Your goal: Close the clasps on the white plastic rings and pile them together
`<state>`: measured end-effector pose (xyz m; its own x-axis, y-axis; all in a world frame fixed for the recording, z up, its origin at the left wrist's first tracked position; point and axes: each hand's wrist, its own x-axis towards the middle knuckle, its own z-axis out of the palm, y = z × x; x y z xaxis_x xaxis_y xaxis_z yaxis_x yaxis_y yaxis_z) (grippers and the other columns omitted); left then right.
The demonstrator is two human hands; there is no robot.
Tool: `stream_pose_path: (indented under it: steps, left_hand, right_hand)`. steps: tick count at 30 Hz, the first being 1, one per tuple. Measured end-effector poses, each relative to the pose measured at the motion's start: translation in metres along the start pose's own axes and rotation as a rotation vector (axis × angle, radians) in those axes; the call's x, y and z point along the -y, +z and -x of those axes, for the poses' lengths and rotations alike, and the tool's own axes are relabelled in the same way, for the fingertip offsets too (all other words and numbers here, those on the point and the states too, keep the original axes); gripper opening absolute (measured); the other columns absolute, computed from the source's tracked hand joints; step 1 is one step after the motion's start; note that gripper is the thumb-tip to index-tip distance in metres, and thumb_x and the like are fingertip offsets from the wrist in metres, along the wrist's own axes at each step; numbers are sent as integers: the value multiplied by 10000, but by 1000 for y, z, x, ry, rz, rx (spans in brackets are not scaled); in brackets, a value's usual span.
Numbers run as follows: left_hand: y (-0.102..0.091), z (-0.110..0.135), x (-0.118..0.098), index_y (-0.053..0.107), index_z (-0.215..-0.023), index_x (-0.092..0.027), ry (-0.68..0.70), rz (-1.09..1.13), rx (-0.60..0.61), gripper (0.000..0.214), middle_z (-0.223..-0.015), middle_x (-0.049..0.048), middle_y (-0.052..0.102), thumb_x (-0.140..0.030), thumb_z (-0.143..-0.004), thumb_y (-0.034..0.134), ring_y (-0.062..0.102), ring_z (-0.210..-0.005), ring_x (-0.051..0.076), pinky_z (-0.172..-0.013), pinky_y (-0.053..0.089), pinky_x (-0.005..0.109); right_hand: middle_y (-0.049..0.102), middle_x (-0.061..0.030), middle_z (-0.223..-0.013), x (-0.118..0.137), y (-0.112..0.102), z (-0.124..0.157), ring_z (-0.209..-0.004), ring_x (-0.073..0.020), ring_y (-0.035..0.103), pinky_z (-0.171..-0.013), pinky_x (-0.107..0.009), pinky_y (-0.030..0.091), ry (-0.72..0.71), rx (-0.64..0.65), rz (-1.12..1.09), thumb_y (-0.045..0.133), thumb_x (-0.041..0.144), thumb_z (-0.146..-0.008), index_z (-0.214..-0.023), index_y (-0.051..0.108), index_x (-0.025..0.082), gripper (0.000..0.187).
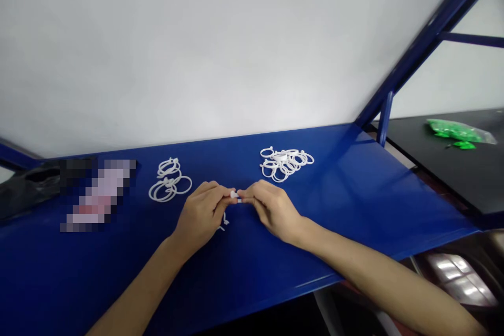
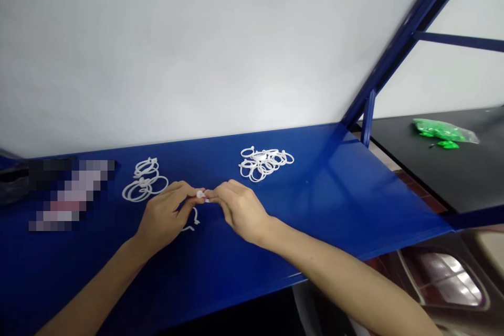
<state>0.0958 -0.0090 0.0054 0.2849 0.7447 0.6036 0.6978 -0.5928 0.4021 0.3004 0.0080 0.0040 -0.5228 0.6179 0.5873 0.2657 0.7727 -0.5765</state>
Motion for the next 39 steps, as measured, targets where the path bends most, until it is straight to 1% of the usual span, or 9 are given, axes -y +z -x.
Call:
stream_pose_path:
  steps: [4, 6, 10, 12, 15, 20, 26, 34, 39]
  left_hand:
    - [-4, -3, 8, 673, -906, -215, -39, -97, 116, 187, -833, 20, 703, -355, -963, 561, 631, -797, 187, -779, 499, 332]
    - [-10, -5, 12, 683, -987, -226, -82, -141, 212, 176, -917, 26, 725, -321, -954, 539, 638, -879, 213, -856, 493, 378]
    - [-24, -6, 20, 675, -1076, -249, -167, -160, 421, 306, -1095, 20, 703, -166, -840, 499, 610, -1039, 239, -984, 449, 438]
    - [-29, -6, 22, 672, -1071, -268, -207, -146, 514, 344, -1149, 15, 671, -157, -792, 505, 596, -1072, 243, -1006, 436, 450]
    - [-31, -5, 24, 672, -1037, -278, -235, -120, 561, 292, -1151, 17, 647, -202, -798, 524, 591, -1073, 242, -1020, 424, 460]
    - [-24, -6, 26, 641, -843, -239, -242, -122, 517, 165, -1006, 33, 661, -319, -895, 506, 590, -944, 224, -920, 442, 422]
    - [-17, -7, 33, 554, -772, -234, -276, -231, 392, 179, -841, 24, 651, -335, -908, 495, 581, -862, 231, -841, 415, 406]
    - [-15, -8, 32, 558, -793, -243, -425, -217, 281, 197, -806, 25, 664, -415, -881, 514, 608, -782, 230, -775, 447, 380]
    - [-16, -11, 21, 640, -1039, -256, -497, -19, 161, 252, -831, -8, 729, -430, -887, 540, 637, -717, 182, -723, 480, 316]
  right_hand:
    - [714, -78, -974, -7, -2, -8, -896, -181, 665, -808, -325, 556, 28, 2, 98, 466, 189, -1032, -1042, 648, 174, 183]
    - [691, -83, -1028, -14, -8, -13, -936, -187, 657, -810, -323, 551, 60, -32, 190, 495, 205, -1022, -1056, 664, 184, 174]
    - [655, -96, -1052, -37, -32, -21, -913, -199, 636, -740, -313, 533, 205, -146, 451, 517, 236, -1013, -1073, 695, 194, 192]
    - [666, -95, -1015, -50, -48, -24, -926, -223, 616, -732, -321, 514, 281, -173, 596, 533, 233, -1004, -1075, 703, 192, 188]
    - [688, -89, -988, -65, -67, -25, -950, -248, 596, -723, -326, 481, 410, -182, 770, 564, 228, -988, -1059, 703, 186, 161]
    - [699, -91, -962, -76, -79, -23, -896, -239, 597, -651, -307, 407, 608, -182, 940, 570, 213, -975, -980, 702, 195, 134]
    - [703, -95, -968, -78, -77, -23, -897, -235, 596, -640, -298, 380, 641, -154, 934, 548, 248, -983, -972, 702, 194, 163]
    - [702, -106, -926, -70, -75, -24, -908, -262, 563, -728, -345, 447, 455, -246, 953, 541, 269, -987, -961, 716, 172, 202]
    - [701, -103, -960, -44, -55, -25, -918, -249, 562, -805, -369, 482, 214, -169, 747, 515, 275, -1012, -999, 706, 175, 216]
